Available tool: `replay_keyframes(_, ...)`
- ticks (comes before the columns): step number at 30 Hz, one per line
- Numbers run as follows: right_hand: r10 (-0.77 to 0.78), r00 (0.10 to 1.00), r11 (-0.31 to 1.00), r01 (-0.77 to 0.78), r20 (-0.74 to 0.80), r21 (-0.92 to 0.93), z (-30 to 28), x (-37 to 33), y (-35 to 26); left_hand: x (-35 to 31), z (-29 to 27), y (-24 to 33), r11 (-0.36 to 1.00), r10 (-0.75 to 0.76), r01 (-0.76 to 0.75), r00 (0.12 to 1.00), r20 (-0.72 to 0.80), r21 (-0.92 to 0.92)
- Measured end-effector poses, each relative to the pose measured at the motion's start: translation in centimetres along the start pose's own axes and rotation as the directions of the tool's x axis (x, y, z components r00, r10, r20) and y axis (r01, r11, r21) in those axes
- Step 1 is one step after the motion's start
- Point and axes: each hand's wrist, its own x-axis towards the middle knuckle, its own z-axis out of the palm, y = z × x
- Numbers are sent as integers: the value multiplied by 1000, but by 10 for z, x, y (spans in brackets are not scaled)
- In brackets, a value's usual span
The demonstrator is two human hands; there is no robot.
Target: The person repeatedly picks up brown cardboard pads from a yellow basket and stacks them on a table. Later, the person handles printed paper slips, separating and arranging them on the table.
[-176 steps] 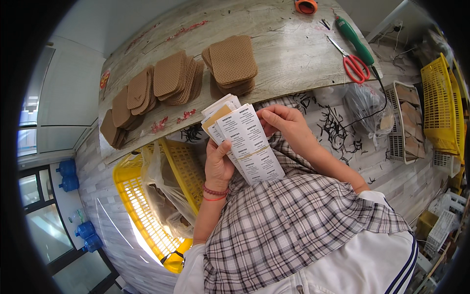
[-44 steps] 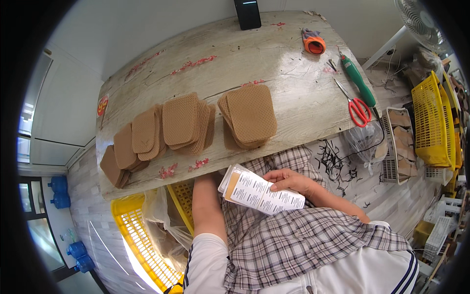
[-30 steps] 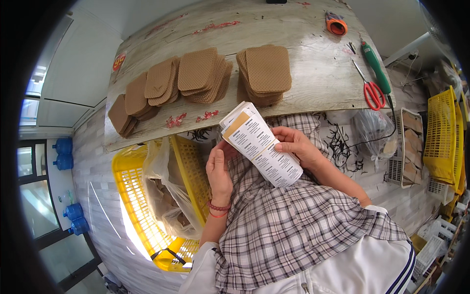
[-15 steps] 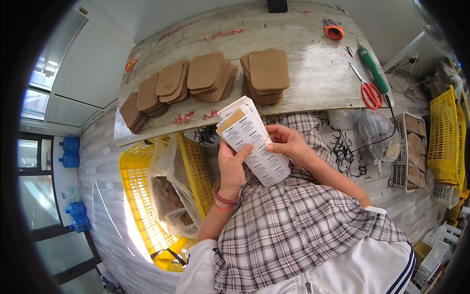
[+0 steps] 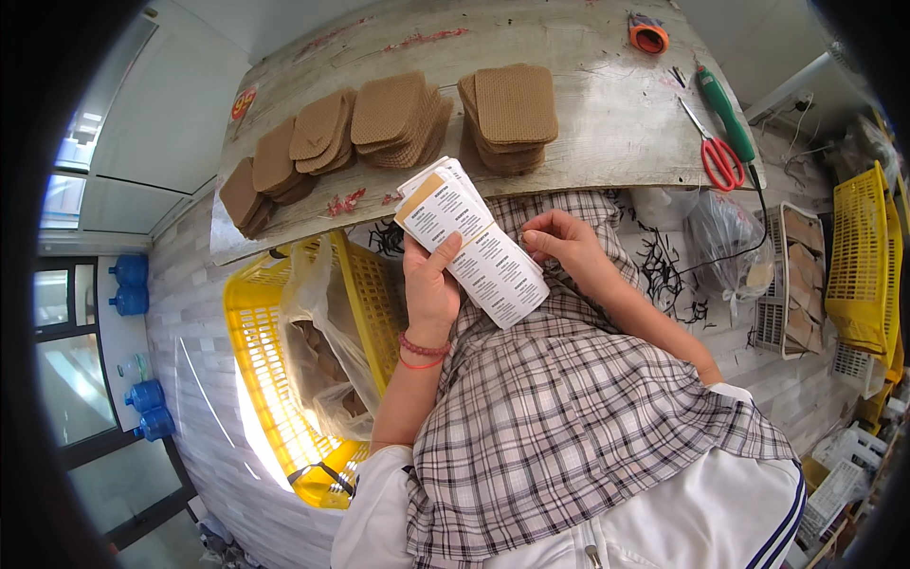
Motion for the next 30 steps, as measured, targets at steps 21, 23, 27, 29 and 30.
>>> replay_keyframes(21,119,993,989,-119,-8,-87,23,-45,9,-4,-24,-31,992,85,-96,987,-134,-76)
replay_keyframes(23,83,996,979,-85,-21,-187,29,-43,7,-4,-22,-31,994,84,-93,987,-137,-62)
replay_keyframes(27,59,998,983,-63,-32,-170,26,-35,12,-3,-22,-31,993,92,-101,985,-148,-54)
replay_keyframes(29,72,996,986,-78,-43,-147,23,-34,12,-2,-20,-27,992,78,-91,987,-143,-85)
replay_keyframes(30,74,997,986,-78,-30,-149,20,-32,14,-1,-19,-24,989,61,-78,989,-136,-124)
